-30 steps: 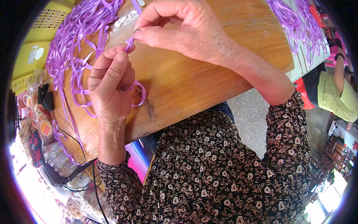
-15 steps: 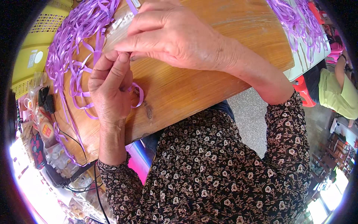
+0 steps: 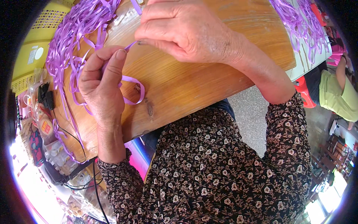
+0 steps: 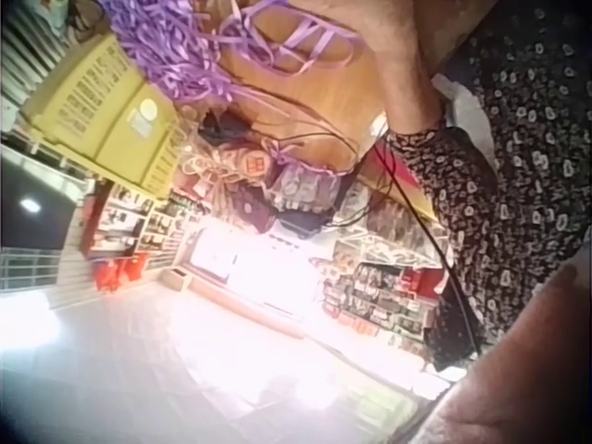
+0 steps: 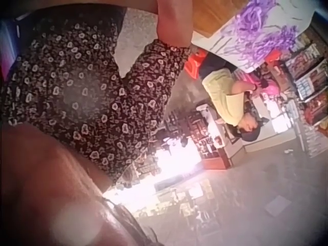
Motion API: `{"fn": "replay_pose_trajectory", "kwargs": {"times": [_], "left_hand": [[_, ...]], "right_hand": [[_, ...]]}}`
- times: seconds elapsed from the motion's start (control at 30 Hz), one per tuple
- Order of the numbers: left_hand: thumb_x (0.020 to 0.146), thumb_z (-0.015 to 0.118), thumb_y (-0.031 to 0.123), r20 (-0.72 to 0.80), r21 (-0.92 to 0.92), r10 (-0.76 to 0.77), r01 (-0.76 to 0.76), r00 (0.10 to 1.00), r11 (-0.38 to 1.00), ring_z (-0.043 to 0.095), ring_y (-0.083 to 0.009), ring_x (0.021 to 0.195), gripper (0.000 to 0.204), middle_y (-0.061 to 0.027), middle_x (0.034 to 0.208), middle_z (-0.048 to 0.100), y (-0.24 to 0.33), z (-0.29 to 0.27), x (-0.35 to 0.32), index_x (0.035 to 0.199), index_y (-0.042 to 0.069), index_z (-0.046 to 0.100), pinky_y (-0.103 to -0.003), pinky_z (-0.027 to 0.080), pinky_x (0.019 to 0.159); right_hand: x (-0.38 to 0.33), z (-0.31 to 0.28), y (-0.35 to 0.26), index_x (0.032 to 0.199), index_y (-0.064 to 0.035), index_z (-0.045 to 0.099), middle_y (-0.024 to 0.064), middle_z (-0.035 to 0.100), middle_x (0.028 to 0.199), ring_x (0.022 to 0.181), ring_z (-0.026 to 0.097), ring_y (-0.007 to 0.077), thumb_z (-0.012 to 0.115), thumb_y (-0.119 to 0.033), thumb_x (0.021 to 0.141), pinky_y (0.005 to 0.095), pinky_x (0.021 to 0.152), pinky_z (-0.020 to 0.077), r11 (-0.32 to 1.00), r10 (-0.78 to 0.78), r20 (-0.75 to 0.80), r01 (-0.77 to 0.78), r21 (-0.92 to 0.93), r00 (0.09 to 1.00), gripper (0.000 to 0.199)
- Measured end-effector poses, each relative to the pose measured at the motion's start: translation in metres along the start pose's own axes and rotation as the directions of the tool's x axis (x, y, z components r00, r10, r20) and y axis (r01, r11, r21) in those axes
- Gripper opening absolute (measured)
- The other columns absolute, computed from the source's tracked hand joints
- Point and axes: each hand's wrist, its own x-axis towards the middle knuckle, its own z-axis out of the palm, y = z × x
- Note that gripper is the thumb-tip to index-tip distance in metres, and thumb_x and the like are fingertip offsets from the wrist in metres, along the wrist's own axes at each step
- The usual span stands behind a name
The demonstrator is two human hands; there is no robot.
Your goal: Tying small knots in purple ribbons at an assembly table.
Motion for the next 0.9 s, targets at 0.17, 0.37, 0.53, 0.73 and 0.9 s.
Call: {"fn": "replay_pose_trajectory", "kwargs": {"times": [0.17, 0.37, 0.53, 0.73, 0.9], "left_hand": [[0.083, 0.067, 0.004, 0.001, -0.031, 0.013, -0.013, 1.0, 0.999, 0.041, 0.0021, 0.056, 0.007, 0.0079, 0.066, 0.054, -0.004, -0.002, 0.003, 0.089, 0.001, 0.065, -0.014, 0.03, 0.049], [0.085, 0.067, 0.006, 0.137, -0.122, -0.061, 0.078, 0.989, 0.989, 0.048, -0.0003, 0.067, 0.009, 0.0042, 0.078, 0.061, 0.004, -0.006, 0.0, 0.093, 0.002, 0.066, -0.014, 0.036, 0.058], [0.087, 0.064, 0.007, 0.08, -0.253, -0.021, 0.041, 0.997, 0.967, 0.05, -0.0031, 0.069, 0.007, 0.0001, 0.082, 0.065, -0.008, -0.017, 0.004, 0.091, 0.001, 0.066, -0.017, 0.039, 0.065], [0.086, 0.063, 0.005, -0.001, -0.276, 0.08, -0.077, 0.997, 0.958, 0.044, -0.0018, 0.063, 0.006, 0.0006, 0.076, 0.064, -0.001, -0.017, 0.008, 0.086, 0.001, 0.067, -0.017, 0.032, 0.057], [0.087, 0.062, 0.008, 0.117, -0.238, 0.032, -0.003, 0.993, 0.971, 0.038, -0.0005, 0.058, 0.008, 0.0045, 0.068, 0.057, 0.001, -0.022, 0.013, 0.088, 0.001, 0.066, -0.017, 0.027, 0.052]], "right_hand": [[0.036, -0.031, -0.029, 0.086, -0.0049, 0.065, 0.0052, 0.058, 0.081, 0.076, 0.055, 0.0236, 0.067, -0.002, 0.074, 0.0336, 0.067, 0.0404, 0.793, 0.524, 0.253, -0.574, 0.203, 0.813, 0.012], [0.038, -0.041, -0.025, 0.09, -0.0001, 0.067, 0.0087, 0.063, 0.083, 0.075, 0.059, 0.0204, 0.065, 0.003, 0.078, 0.0273, 0.066, 0.0453, 0.516, 0.778, 0.185, -0.779, 0.355, 0.6, 0.013], [0.041, -0.047, -0.017, 0.085, -0.0003, 0.066, 0.009, 0.062, 0.077, 0.071, 0.058, 0.0217, 0.067, 0.003, 0.075, 0.0299, 0.065, 0.0443, 0.718, 0.65, 0.154, -0.668, 0.198, 0.744, 0.011], [0.041, -0.045, -0.014, 0.081, -0.002, 0.066, 0.0071, 0.061, 0.074, 0.071, 0.058, 0.0219, 0.068, 0.004, 0.073, 0.0307, 0.065, 0.0442, 0.771, 0.613, 0.133, -0.626, 0.114, 0.779, 0.01], [0.039, -0.041, -0.007, 0.084, -0.0014, 0.067, 0.009, 0.062, 0.079, 0.075, 0.06, 0.0246, 0.068, 0.003, 0.074, 0.0302, 0.069, 0.0462, 0.606, 0.762, 0.132, -0.77, 0.201, 0.634, 0.011]]}}
